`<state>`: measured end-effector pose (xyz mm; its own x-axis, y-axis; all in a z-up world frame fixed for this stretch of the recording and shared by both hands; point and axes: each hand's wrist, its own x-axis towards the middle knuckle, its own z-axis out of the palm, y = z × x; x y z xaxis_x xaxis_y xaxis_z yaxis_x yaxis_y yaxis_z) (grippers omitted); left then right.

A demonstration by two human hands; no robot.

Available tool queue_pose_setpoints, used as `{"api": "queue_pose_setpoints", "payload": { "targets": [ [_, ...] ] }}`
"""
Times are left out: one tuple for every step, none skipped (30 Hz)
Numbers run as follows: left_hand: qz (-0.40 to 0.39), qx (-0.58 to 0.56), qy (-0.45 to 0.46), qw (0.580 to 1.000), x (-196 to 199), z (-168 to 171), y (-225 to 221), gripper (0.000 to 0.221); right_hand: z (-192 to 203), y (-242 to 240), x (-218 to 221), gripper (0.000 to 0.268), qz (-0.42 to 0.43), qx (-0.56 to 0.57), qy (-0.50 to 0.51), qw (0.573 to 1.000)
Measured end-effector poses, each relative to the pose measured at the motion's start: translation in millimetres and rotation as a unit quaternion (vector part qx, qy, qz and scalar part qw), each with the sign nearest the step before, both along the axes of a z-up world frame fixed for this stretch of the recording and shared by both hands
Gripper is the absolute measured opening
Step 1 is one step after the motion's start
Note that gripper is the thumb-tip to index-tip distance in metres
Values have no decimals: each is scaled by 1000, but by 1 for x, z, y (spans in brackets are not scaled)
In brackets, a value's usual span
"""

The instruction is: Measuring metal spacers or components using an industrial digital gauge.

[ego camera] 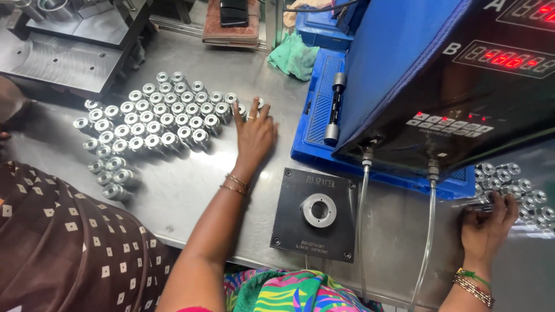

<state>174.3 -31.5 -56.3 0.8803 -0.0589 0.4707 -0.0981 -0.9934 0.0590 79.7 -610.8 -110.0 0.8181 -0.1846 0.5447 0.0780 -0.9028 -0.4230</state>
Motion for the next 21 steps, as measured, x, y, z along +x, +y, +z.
{"api": "queue_pose_setpoints", "payload": {
  "targets": [
    [-1, -1, -1, 1000, 7, 0, 8, 37, 4, 4, -2, 53, -1, -1, -1, 1000],
    [19, 10, 38, 999, 13, 1, 16, 30, 9, 8, -4, 52, -4, 28, 15, 999],
    [40, 21, 76, 996, 18, 2, 24, 27, 13, 12, -6, 52, -7, 57, 30, 998],
    [39, 22, 75, 996, 31, -12, 33, 27, 11, 10, -4, 52, -7, 58, 30, 998],
    [39, 35, 26, 998, 44, -26, 43, 22, 8, 8, -4, 49, 2, 41, 11, 999],
    [38, 49, -24, 998, 57, -39, 51, 23, 5, 5, -3, 47, 11, 24, -8, 1000],
    [34, 49, -27, 998, 62, -37, 52, 23, 5, 5, -2, 47, 7, 24, -11, 1000],
    [64, 92, -21, 993, 66, -35, 52, 21, 5, 5, -1, 49, 5, 21, -10, 1000],
    [92, 134, -16, 987, 72, -33, 50, 19, 5, 3, -2, 51, 0, 18, -10, 1000],
    [85, 135, -19, 987, 68, -25, 48, 19, 10, 6, -3, 51, -7, 18, -13, 1000],
    [78, 84, -14, 993, 63, -16, 48, 15, 14, 10, -3, 55, -11, 34, -3, 999],
    [71, 33, -9, 997, 59, -7, 47, 11, 18, 14, -3, 60, -15, 51, 7, 999],
    [61, 35, -11, 997, 46, 14, 47, 11, 15, 14, -2, 60, -25, 54, 5, 998],
    [34, -141, -79, 986, 34, 35, 47, 12, 12, 13, 0, 54, -15, 9, -24, 1000],
    [3, -315, -137, 939, 21, 54, 46, 18, 10, 9, -4, 48, -8, -39, -49, 998],
    [-9, -316, -132, 940, -2, 88, 48, 18, 10, 12, -2, 48, -21, -38, -47, 998],
    [-25, -320, -125, 939, -24, 125, 42, 19, 11, 13, -1, 52, -20, -11, -40, 999],
    [-40, -325, -117, 938, -48, 164, 31, 19, 12, 13, -1, 57, -18, 16, -35, 999],
    [-56, -330, -110, 936, -64, 184, 31, 19, 16, 17, -2, 57, -32, 14, -33, 999],
    [-71, -336, -103, 933, -81, 205, 31, 19, 19, 21, -3, 59, -28, 31, -24, 999],
    [-87, -342, -97, 931, -98, 227, 30, 20, 23, 24, -4, 61, -25, 47, -17, 998]
  ]
}}
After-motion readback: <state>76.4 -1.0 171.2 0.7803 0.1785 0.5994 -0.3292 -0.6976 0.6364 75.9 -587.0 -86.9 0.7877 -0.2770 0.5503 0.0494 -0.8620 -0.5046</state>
